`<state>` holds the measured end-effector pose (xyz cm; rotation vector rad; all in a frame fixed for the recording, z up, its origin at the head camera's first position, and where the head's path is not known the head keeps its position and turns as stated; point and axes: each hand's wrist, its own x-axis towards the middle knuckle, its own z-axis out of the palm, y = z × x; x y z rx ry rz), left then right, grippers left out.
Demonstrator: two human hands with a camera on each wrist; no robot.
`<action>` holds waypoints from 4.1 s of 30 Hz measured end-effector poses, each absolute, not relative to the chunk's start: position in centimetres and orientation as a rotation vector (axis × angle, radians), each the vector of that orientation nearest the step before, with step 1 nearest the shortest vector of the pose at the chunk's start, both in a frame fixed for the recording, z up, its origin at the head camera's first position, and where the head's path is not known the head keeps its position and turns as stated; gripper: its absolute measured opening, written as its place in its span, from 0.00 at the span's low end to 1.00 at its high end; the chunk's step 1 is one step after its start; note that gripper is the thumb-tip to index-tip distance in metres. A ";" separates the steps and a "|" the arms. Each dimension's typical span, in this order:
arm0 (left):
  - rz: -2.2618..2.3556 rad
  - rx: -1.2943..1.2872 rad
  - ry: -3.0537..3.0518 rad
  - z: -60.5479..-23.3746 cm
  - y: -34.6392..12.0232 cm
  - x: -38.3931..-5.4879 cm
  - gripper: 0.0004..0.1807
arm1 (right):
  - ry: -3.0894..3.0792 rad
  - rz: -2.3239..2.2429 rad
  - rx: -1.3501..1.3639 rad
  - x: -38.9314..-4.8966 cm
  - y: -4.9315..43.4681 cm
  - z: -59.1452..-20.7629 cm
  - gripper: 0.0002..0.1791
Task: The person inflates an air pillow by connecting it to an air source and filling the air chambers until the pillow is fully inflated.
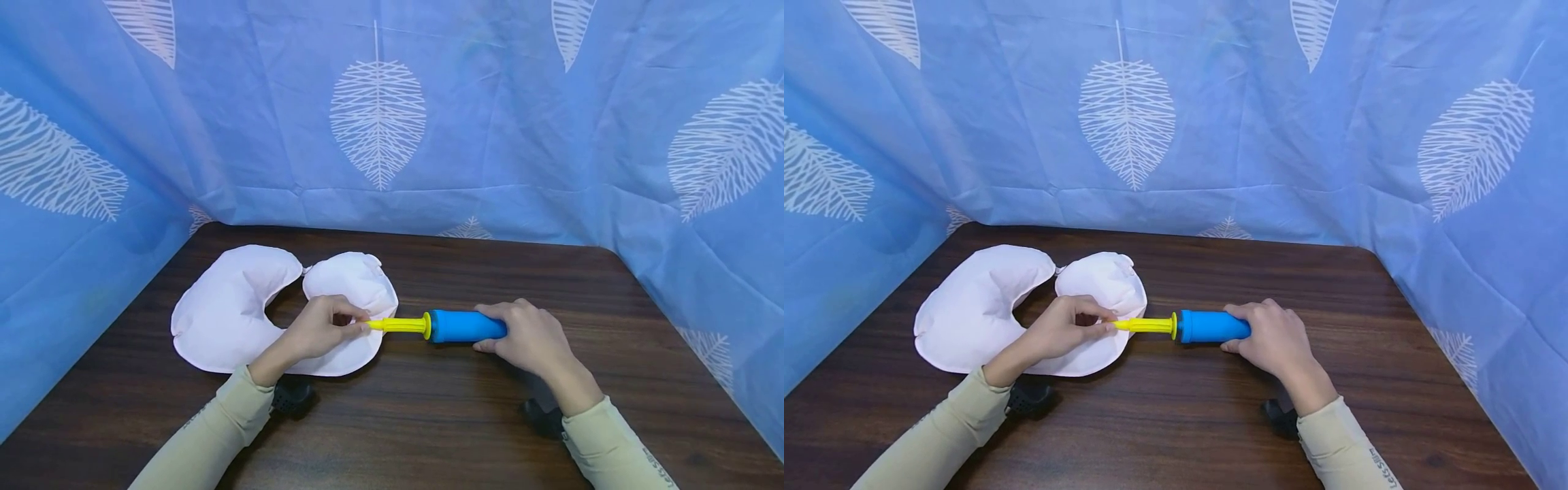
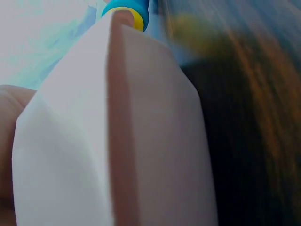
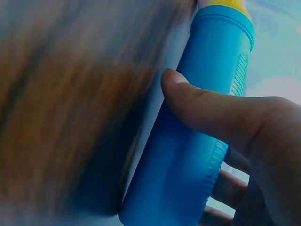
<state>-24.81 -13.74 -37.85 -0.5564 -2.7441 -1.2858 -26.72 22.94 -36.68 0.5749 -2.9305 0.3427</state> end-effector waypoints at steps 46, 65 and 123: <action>-1.311 -0.543 -2.733 -37.7 -14.0 -24.7 0.09 | -2.833 0.348 0.681 -26.3 22.1 -37.1 0.37; -1.311 -0.511 -2.743 -37.9 -13.8 -24.8 0.09 | -3.019 0.415 0.432 -27.8 27.7 -36.4 0.38; -1.297 -0.485 -2.749 -37.6 -13.6 -24.7 0.10 | -3.038 0.492 0.389 -28.0 29.1 -36.3 0.38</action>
